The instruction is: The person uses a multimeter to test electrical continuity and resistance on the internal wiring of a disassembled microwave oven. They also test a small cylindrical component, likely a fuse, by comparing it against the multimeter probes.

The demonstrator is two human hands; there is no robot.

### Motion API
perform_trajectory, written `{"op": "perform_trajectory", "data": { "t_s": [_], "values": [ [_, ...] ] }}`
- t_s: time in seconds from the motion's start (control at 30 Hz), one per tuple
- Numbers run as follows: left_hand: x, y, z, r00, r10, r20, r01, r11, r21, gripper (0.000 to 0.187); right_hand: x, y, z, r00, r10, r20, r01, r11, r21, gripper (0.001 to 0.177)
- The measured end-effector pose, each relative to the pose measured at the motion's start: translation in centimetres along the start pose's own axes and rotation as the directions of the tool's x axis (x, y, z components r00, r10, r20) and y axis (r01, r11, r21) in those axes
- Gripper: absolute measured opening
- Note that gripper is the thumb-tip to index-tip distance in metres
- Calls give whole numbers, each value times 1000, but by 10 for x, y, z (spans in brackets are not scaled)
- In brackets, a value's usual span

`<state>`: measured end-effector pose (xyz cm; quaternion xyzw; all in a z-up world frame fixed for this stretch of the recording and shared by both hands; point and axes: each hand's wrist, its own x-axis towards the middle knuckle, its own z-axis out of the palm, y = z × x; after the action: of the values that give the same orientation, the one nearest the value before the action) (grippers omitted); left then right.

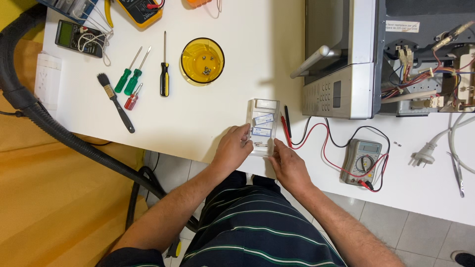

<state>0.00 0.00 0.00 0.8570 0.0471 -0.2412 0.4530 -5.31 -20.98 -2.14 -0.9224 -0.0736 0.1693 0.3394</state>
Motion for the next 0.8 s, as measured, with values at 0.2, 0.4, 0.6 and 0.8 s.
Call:
{"op": "perform_trajectory", "data": {
  "t_s": [0.2,0.4,0.6,0.8],
  "values": [
    [-4,0,7,1000,-6,-30,8,996,86,59,4,-5,-10,999,-19,44,20,999,-30,54],
    [-2,-24,22,995,52,-86,-44,994,96,65,9,-14,-19,995,-52,83,57,997,-60,50],
    [-8,-17,18,996,30,-80,-28,999,25,69,29,-17,-18,951,-283,-123,243,933,-267,29],
    [-13,-17,12,999,-6,-47,4,999,-36,69,63,-34,-2,947,-319,-30,288,888,-358,25]
  ]
}}
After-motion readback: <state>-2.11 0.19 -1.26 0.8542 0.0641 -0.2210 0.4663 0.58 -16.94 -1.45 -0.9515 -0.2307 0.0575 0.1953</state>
